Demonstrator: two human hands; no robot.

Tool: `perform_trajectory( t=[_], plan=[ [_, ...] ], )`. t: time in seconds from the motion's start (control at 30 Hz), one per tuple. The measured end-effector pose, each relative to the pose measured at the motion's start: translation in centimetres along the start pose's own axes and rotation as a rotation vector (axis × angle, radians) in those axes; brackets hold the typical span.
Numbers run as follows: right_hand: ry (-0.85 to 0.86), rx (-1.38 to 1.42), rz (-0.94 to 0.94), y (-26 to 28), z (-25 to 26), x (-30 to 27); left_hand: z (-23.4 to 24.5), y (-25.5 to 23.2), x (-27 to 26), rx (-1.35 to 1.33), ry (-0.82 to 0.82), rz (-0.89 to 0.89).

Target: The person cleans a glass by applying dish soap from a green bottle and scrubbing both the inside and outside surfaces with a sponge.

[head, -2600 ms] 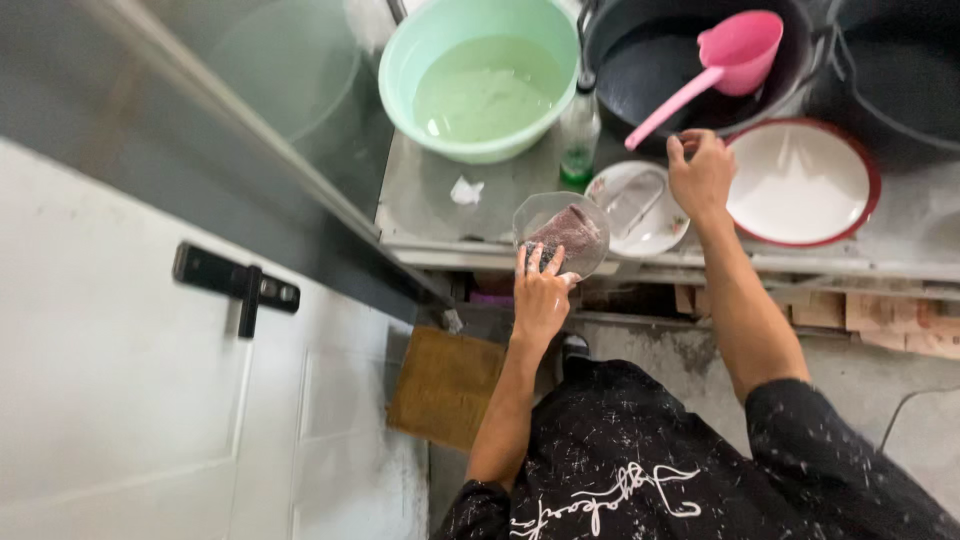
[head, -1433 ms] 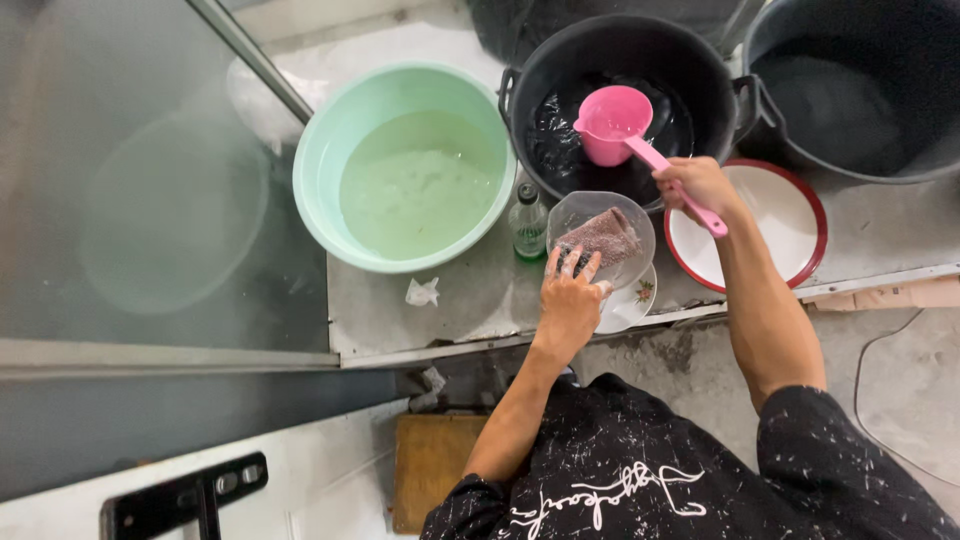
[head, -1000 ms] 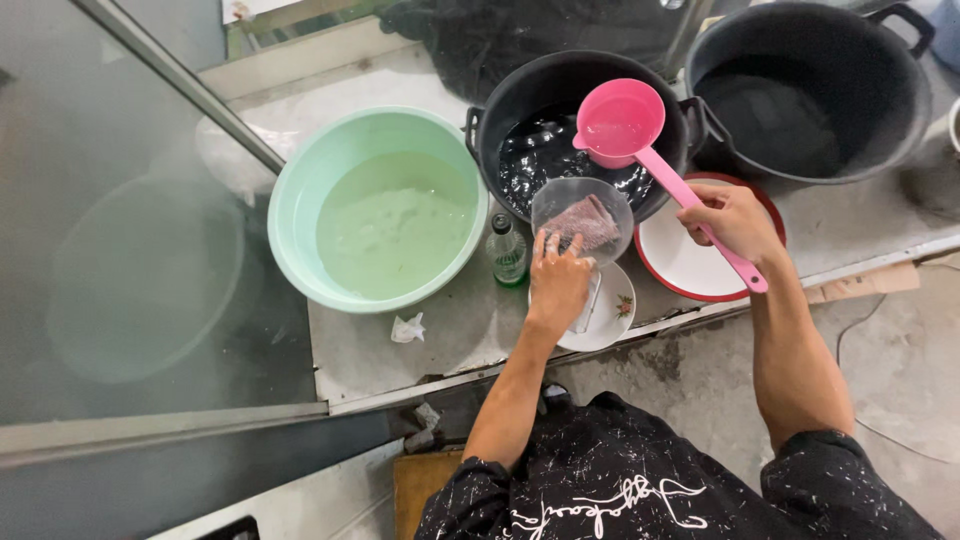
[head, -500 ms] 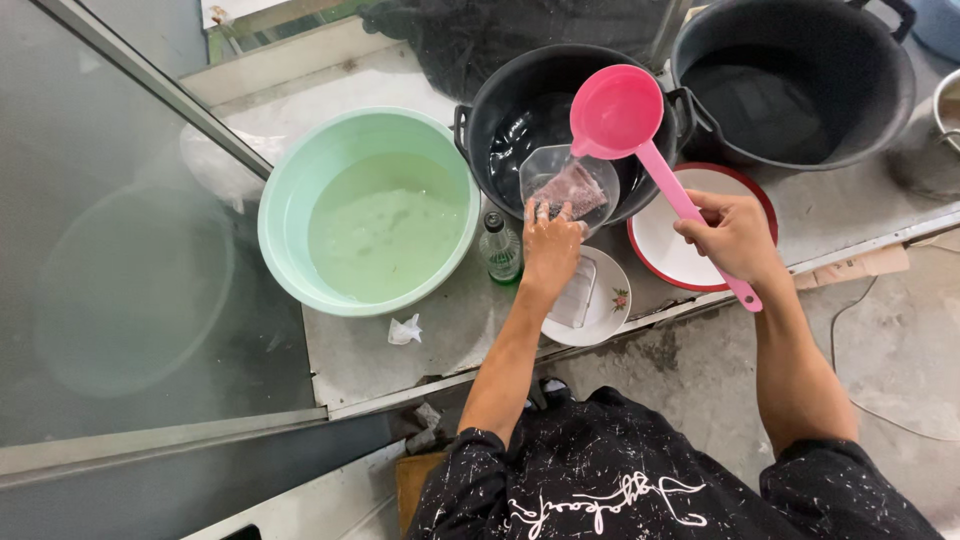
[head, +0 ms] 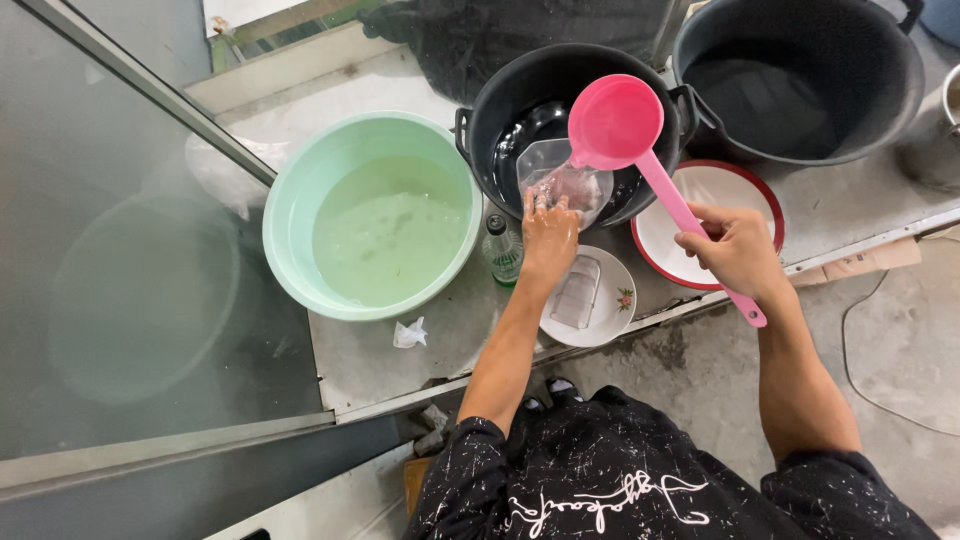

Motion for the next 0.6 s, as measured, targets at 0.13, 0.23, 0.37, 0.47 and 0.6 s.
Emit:
perform_trajectory(
  t=[0.13,0.23,0.37,0.47,0.6],
  plan=[
    [0.002,-0.006,-0.013,0.6,0.1,-0.6,-1.4,0.4,0.6,-0.042,-0.031,0.011],
    [-0.005,-0.013,-0.028,0.8,0.1,-0.7,-3.6,0.8,1.2,-0.012,-0.01,-0.011],
    [-0.016,0.004,-0.033,0.7,0.0,-0.6,-7.1,1.3,2.7,0.068,0.026,-0.028],
    [-0.017,0.019,-0.04,0.4,-0.3,-0.6,-8.4,1.5,3.6,0.076,0.001,-0.047],
    [-0.015,0.021,-0.064,0.1,-0.4,-0.6,-8.3,1.2,4.3,0.084,-0.122,-0.096]
  ],
)
Point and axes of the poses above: each hand's wrist, its own x-axis towards the middle knuckle, its own z-axis out of the back of the hand, y = z × x, the point moved 4 cm from there along x, towards the middle knuckle, and after that the axes turned 6 degrees about -y, right-handed, at the moved point
